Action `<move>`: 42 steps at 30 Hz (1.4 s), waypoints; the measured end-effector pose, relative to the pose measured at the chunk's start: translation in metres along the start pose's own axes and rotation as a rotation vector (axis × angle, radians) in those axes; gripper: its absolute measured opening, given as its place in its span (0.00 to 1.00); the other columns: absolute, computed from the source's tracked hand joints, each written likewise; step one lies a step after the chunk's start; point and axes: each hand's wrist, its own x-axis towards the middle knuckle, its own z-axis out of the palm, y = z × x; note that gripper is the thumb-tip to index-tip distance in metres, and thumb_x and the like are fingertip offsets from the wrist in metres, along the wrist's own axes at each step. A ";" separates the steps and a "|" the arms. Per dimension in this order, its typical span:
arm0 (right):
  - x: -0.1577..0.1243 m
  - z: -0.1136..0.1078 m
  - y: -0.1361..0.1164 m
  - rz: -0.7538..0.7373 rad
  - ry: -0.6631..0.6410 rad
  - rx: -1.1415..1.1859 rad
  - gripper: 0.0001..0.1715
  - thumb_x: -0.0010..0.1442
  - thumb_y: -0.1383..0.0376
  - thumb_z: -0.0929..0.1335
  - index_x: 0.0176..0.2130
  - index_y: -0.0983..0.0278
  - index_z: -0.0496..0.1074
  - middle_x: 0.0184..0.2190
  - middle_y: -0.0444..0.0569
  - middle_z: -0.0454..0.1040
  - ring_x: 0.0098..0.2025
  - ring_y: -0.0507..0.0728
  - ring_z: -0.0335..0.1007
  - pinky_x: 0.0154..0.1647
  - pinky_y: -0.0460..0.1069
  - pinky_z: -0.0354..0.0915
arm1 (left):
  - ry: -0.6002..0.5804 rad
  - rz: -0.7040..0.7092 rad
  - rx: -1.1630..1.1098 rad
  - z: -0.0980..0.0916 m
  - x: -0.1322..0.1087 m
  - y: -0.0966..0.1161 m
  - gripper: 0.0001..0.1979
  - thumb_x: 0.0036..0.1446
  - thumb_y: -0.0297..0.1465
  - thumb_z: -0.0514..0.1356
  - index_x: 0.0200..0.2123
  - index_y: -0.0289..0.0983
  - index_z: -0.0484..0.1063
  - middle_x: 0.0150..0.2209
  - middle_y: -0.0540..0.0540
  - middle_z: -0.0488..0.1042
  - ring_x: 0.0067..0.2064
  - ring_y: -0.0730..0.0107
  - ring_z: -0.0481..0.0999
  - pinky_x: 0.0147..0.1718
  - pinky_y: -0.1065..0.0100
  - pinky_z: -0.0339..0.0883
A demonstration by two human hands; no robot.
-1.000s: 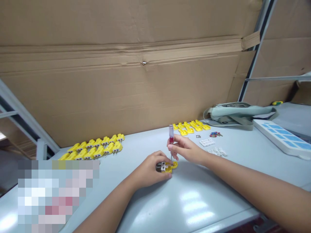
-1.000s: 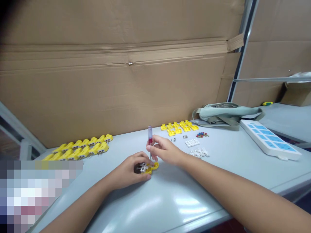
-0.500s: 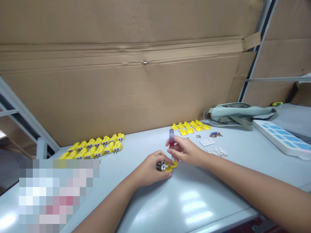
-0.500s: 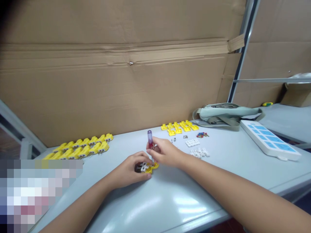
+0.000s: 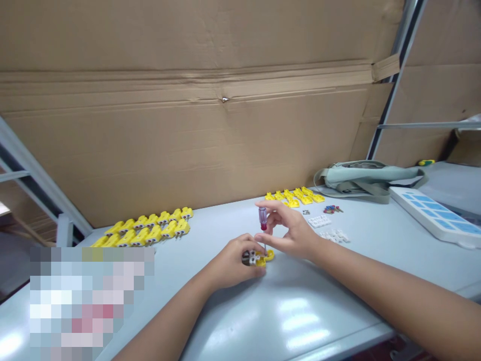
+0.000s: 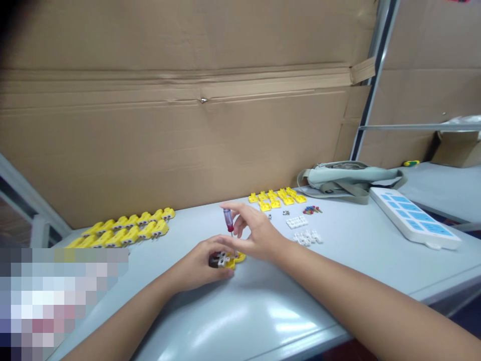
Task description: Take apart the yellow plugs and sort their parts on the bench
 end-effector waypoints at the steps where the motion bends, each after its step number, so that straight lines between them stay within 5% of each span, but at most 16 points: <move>1: 0.002 0.001 -0.002 0.014 0.081 0.060 0.24 0.50 0.61 0.71 0.47 0.59 0.65 0.29 0.43 0.66 0.27 0.49 0.64 0.30 0.47 0.66 | -0.008 0.001 0.004 0.000 0.000 0.001 0.12 0.46 0.32 0.63 0.38 0.40 0.74 0.40 0.47 0.69 0.38 0.66 0.71 0.39 0.66 0.65; 4: 0.007 0.004 -0.010 0.164 0.276 0.312 0.13 0.51 0.56 0.70 0.31 0.62 0.66 0.22 0.41 0.64 0.21 0.47 0.61 0.21 0.45 0.62 | -0.028 0.009 0.004 -0.001 0.000 0.002 0.12 0.47 0.33 0.63 0.38 0.41 0.74 0.38 0.48 0.69 0.37 0.68 0.70 0.38 0.67 0.64; 7: 0.011 0.002 -0.016 0.320 0.259 0.431 0.17 0.48 0.55 0.71 0.25 0.63 0.64 0.16 0.38 0.62 0.17 0.47 0.60 0.18 0.44 0.59 | -0.039 0.009 -0.003 -0.001 0.000 0.003 0.11 0.48 0.33 0.62 0.38 0.42 0.74 0.39 0.48 0.68 0.37 0.68 0.70 0.38 0.67 0.64; 15: 0.018 -0.004 -0.010 0.403 0.074 0.526 0.21 0.49 0.52 0.69 0.24 0.64 0.60 0.24 0.42 0.69 0.17 0.44 0.55 0.17 0.43 0.51 | -0.084 0.007 0.007 -0.003 0.001 -0.001 0.13 0.48 0.36 0.63 0.39 0.42 0.74 0.37 0.48 0.66 0.35 0.69 0.68 0.37 0.68 0.63; 20: 0.019 -0.006 0.003 0.386 -0.058 0.645 0.21 0.56 0.49 0.64 0.28 0.65 0.62 0.23 0.40 0.63 0.17 0.44 0.49 0.17 0.43 0.44 | -0.085 0.025 0.003 -0.003 0.002 -0.003 0.13 0.47 0.36 0.63 0.39 0.42 0.74 0.36 0.48 0.66 0.34 0.70 0.67 0.35 0.69 0.63; 27: 0.014 0.000 0.003 0.457 -0.013 0.811 0.21 0.55 0.47 0.64 0.30 0.62 0.59 0.21 0.37 0.57 0.17 0.44 0.42 0.17 0.42 0.42 | -0.076 0.024 0.003 -0.004 0.002 -0.002 0.14 0.47 0.36 0.64 0.39 0.42 0.75 0.36 0.49 0.66 0.33 0.70 0.67 0.35 0.69 0.63; 34: 0.009 0.004 0.005 0.396 0.018 0.796 0.25 0.45 0.55 0.73 0.26 0.62 0.54 0.21 0.36 0.59 0.19 0.44 0.49 0.17 0.41 0.45 | -0.064 0.019 0.017 -0.003 0.002 -0.004 0.15 0.47 0.37 0.64 0.40 0.42 0.75 0.36 0.49 0.66 0.32 0.71 0.67 0.34 0.69 0.63; 42: 0.010 0.002 0.010 0.390 -0.071 0.671 0.22 0.56 0.50 0.64 0.39 0.66 0.69 0.26 0.42 0.63 0.16 0.43 0.47 0.16 0.44 0.43 | -0.074 0.018 0.018 -0.003 0.003 -0.003 0.15 0.47 0.37 0.64 0.39 0.41 0.75 0.36 0.49 0.66 0.32 0.71 0.67 0.34 0.69 0.63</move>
